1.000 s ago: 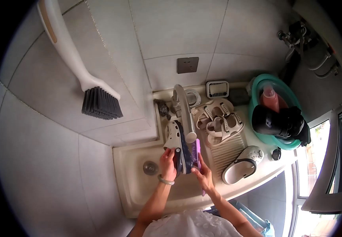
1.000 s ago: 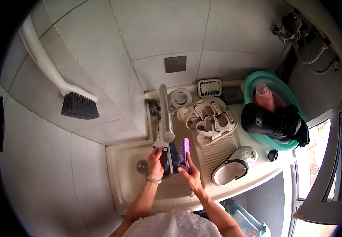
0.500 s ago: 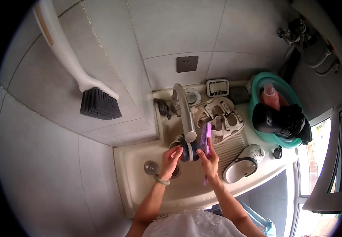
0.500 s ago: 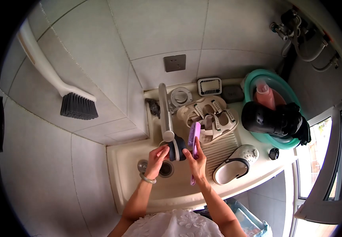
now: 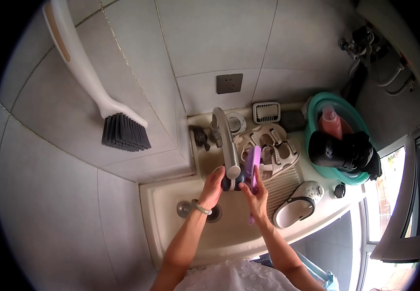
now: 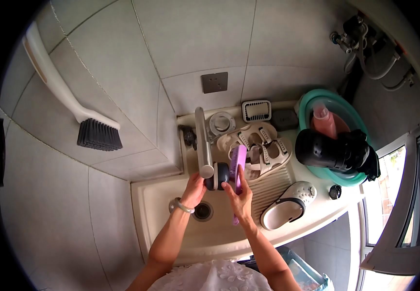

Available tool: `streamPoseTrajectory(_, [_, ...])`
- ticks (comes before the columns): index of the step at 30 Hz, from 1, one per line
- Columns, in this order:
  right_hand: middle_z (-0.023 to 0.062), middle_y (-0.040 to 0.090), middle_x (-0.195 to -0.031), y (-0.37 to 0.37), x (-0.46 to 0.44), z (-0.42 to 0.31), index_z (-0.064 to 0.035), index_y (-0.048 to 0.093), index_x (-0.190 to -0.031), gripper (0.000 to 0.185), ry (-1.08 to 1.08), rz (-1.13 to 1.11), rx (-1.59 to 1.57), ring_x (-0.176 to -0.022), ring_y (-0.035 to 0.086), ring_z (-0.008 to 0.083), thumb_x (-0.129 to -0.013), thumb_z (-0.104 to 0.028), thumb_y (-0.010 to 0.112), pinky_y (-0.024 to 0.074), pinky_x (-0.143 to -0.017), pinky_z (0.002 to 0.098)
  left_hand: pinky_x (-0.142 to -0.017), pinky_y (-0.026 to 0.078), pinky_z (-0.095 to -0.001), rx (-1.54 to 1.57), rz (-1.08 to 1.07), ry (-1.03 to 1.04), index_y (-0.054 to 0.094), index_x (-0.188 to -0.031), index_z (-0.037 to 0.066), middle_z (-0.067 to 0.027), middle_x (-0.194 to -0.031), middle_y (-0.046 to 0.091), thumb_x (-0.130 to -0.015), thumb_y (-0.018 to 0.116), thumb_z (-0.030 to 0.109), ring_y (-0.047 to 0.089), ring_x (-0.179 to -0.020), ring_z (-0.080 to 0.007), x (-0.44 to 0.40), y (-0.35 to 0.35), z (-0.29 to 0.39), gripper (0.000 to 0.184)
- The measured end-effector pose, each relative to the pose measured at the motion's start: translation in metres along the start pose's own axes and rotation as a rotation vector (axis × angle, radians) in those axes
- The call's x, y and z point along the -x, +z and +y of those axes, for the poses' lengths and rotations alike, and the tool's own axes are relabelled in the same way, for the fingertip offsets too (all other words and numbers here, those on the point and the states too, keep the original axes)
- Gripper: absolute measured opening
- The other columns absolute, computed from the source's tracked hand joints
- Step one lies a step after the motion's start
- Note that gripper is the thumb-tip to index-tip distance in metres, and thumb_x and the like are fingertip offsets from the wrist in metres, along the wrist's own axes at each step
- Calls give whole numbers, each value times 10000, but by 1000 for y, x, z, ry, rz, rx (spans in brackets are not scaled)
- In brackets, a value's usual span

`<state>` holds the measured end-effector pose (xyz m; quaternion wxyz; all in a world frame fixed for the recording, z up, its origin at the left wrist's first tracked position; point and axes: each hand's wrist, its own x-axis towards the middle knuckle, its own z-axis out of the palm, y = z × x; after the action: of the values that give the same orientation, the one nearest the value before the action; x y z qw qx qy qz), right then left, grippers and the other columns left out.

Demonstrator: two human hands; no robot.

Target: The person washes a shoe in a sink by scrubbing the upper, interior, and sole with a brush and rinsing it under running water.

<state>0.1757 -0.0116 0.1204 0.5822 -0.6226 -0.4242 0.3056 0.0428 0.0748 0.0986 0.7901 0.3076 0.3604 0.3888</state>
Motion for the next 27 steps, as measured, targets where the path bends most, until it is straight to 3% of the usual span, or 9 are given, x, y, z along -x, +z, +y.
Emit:
streamPoseTrajectory(2, [18,619,-1049,1,-4,-13,-32,305,-1483,802,187,38,-150,-835,500,61,-839,-224,742,427,-748,172,-690,415,-212,-84,-89,70,615,-1099,37,53,-892,579,-984,556,327,501,-796,-40,-6,-9,-7,318])
streamPoseTrajectory(6, [0,616,-985,3,-9,-14,-43,304,-1486,780,193,48,-58,-823,496,61,-855,-219,727,426,-741,179,-727,437,-247,-449,-99,283,563,-1125,-13,-5,-921,597,-950,614,230,531,-813,-106,-5,-4,-8,303])
streamPoseTrajectory(10, [-13,609,-905,12,-20,-15,-79,321,-1488,760,132,110,-104,-743,472,63,-852,-184,724,424,-682,188,-855,486,-353,-794,-109,436,520,-1222,-14,-136,-956,641,-838,737,192,615,-887,-303,-2,-3,-4,486])
streamPoseTrajectory(12, [2,618,-939,12,-23,-15,-71,341,-1477,725,138,96,-121,-755,477,71,-863,-189,708,433,-689,198,-830,503,-350,-793,-177,559,508,-1247,-11,-135,-998,652,-818,758,176,638,-884,-279,-2,-9,-3,531])
streamPoseTrajectory(14, [17,626,-957,11,-25,-11,-61,368,-1462,681,70,-14,-12,-770,492,76,-874,-180,689,444,-702,210,-802,518,-354,-702,-162,445,489,-1266,6,-132,-1041,658,-761,808,223,658,-898,-266,1,-11,-3,635])
streamPoseTrajectory(18, [48,651,-973,7,-14,-15,-96,404,-1451,591,31,-111,151,-810,508,69,-909,-161,633,456,-756,223,-740,536,-391,-927,79,578,481,-1257,52,-134,-993,673,-655,871,336,669,-870,-302,6,-3,1,771])
streamPoseTrajectory(21, [84,617,-790,1,7,-26,-141,461,-1423,525,34,-106,294,-668,495,97,-918,-119,602,459,-625,273,-688,531,-450,-1084,234,470,507,-1218,78,-161,-926,683,-688,823,331,657,-821,-387,1,-2,-8,666])
streamPoseTrajectory(25, [186,565,-684,8,40,-25,-197,532,-1361,498,-210,-123,534,-540,552,297,-893,-32,579,441,-521,394,-665,526,-473,-1104,312,490,544,-1198,97,-174,-836,682,-747,751,262,654,-783,-405,-7,-6,-19,523])
streamPoseTrajectory(27, [242,583,-717,14,35,-31,-172,568,-1306,430,-166,-138,588,-619,591,409,-894,-48,581,444,-544,453,-659,525,-470,-1078,336,528,565,-1166,96,-173,-835,681,-751,742,253,654,-775,-406,-7,-5,-32,478])
